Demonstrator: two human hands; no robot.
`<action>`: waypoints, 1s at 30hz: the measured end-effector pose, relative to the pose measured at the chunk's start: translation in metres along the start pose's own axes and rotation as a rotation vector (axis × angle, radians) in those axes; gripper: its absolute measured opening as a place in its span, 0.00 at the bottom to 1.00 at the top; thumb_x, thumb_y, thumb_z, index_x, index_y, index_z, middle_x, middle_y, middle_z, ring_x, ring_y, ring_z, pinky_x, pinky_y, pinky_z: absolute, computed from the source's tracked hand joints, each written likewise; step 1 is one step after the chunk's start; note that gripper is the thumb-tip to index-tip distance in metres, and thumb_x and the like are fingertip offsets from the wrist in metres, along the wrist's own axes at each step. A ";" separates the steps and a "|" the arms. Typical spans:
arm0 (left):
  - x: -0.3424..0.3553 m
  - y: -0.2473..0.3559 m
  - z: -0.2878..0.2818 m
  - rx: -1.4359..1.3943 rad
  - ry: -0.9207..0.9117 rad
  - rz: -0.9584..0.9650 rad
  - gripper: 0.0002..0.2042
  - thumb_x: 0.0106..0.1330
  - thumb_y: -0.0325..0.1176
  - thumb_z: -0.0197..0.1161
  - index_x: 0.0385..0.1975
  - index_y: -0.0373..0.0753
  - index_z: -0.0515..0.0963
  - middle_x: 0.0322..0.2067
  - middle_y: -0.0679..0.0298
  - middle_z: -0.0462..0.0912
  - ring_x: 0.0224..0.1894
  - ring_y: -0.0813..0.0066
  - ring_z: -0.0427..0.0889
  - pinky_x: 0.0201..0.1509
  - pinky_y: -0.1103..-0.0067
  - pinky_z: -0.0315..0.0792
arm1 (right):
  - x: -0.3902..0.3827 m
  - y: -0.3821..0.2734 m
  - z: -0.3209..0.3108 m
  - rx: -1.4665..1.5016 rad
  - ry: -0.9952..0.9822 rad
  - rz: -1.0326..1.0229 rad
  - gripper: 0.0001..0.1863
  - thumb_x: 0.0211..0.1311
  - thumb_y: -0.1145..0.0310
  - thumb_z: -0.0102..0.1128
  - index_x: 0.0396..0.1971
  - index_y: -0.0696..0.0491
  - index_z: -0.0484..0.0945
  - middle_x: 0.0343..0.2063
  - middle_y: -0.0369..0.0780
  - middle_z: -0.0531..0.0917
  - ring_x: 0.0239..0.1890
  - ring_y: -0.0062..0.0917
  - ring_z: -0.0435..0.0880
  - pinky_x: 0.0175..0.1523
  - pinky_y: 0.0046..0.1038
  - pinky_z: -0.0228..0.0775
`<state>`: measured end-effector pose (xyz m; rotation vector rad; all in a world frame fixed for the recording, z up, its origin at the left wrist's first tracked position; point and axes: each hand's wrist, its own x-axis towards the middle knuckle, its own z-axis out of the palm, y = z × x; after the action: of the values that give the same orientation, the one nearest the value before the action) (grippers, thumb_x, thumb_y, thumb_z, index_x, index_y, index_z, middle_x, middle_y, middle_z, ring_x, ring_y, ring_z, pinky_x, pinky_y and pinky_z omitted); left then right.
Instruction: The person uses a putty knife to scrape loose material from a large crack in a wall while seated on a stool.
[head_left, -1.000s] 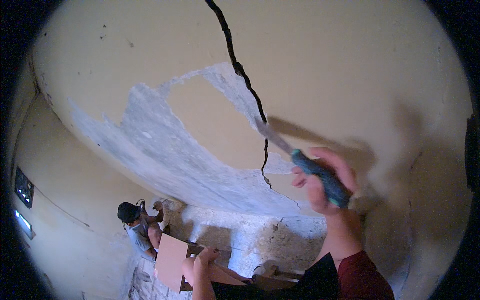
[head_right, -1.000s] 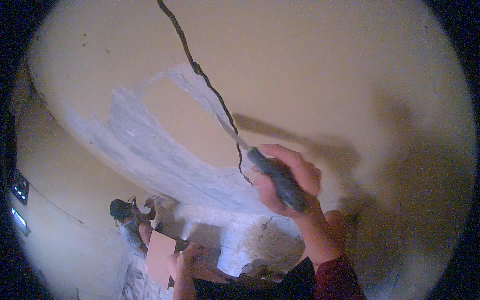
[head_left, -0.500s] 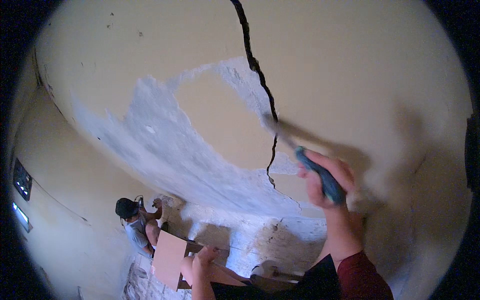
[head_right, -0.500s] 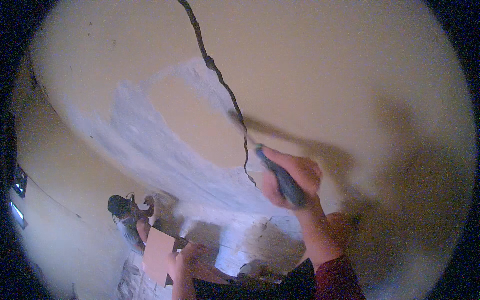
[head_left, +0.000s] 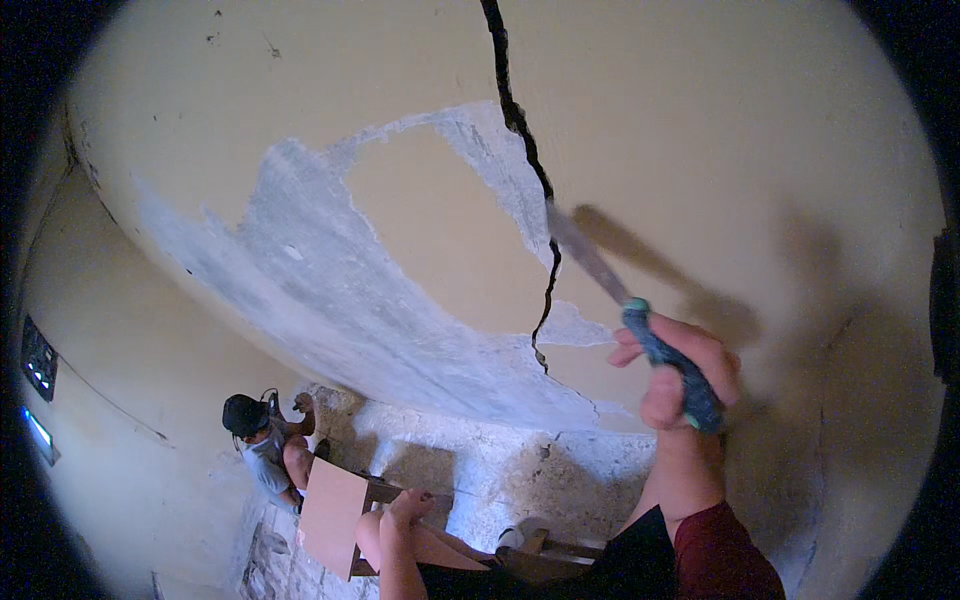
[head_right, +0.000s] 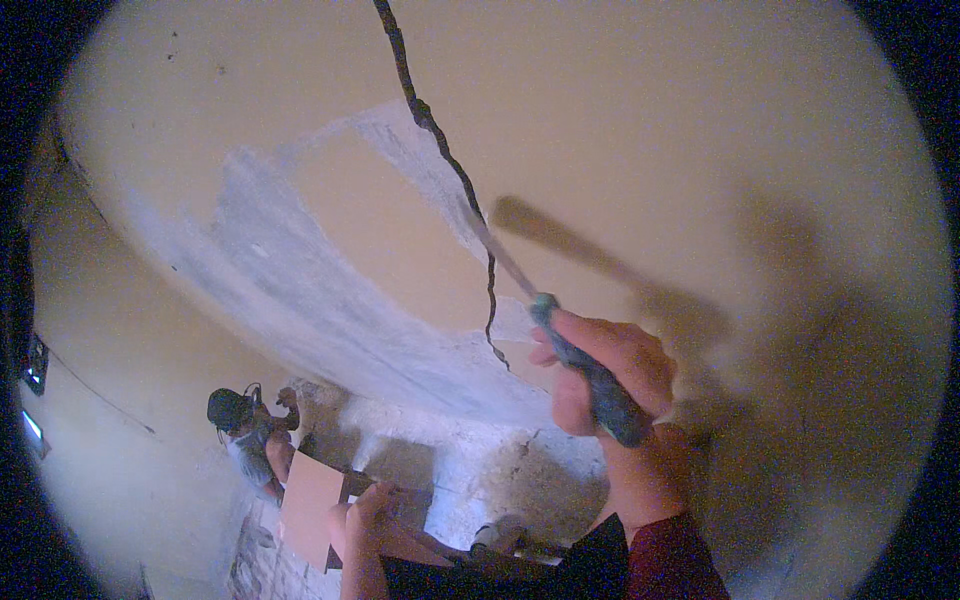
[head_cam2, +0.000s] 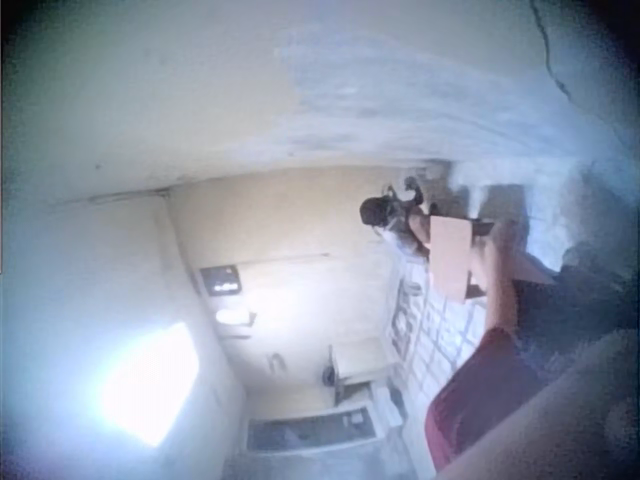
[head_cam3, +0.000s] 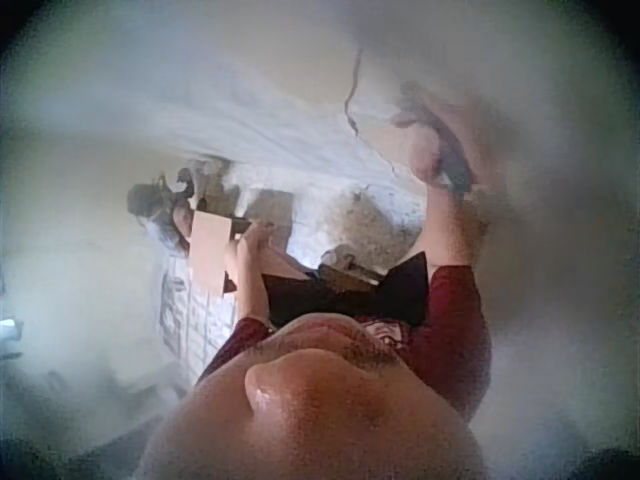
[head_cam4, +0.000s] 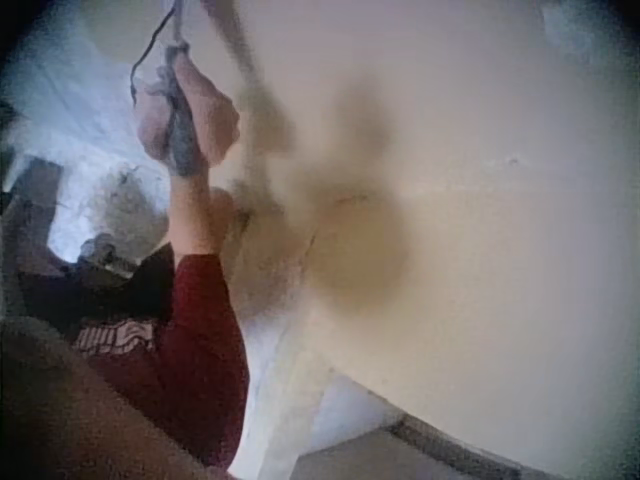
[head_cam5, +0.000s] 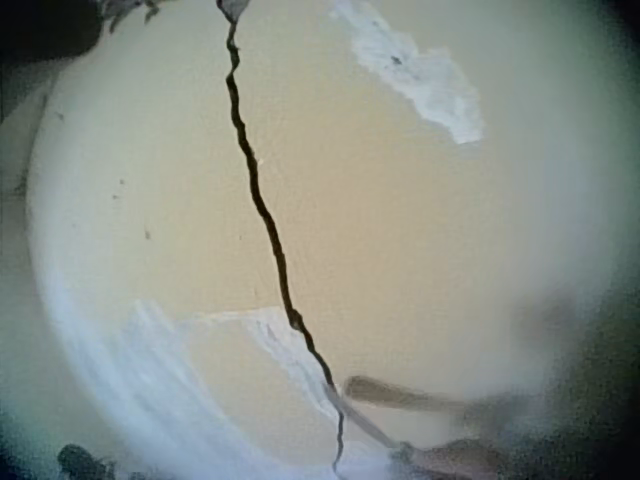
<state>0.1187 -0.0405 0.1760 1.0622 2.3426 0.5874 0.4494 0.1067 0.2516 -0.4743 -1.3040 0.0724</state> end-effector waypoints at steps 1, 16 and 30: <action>0.000 0.002 0.002 -0.012 0.011 -0.091 0.20 0.56 0.47 0.58 0.42 0.39 0.78 0.40 0.50 0.80 0.44 0.54 0.79 0.49 0.65 0.73 | -0.003 0.003 -0.003 0.090 0.088 0.006 0.19 0.59 0.59 0.55 0.37 0.62 0.76 0.24 0.47 0.83 0.23 0.27 0.84 0.30 0.27 0.78; 0.025 -0.003 0.014 -0.115 -0.052 0.012 0.18 0.53 0.43 0.60 0.38 0.37 0.78 0.37 0.52 0.80 0.41 0.59 0.79 0.45 0.69 0.72 | -0.004 0.024 -0.001 0.022 -0.200 0.187 0.26 0.59 0.51 0.57 0.45 0.60 0.70 0.30 0.51 0.82 0.23 0.32 0.83 0.29 0.28 0.78; 0.029 -0.027 0.016 -0.153 -0.036 0.011 0.16 0.49 0.39 0.62 0.33 0.34 0.78 0.32 0.54 0.80 0.37 0.64 0.78 0.41 0.72 0.71 | -0.003 -0.001 -0.001 -0.010 -0.013 0.156 0.18 0.47 0.70 0.59 0.42 0.51 0.77 0.26 0.37 0.85 0.25 0.27 0.85 0.30 0.25 0.76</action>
<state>0.0965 -0.0316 0.1411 1.0083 2.2224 0.7335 0.4491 0.1047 0.2489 -0.5846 -1.2784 0.1998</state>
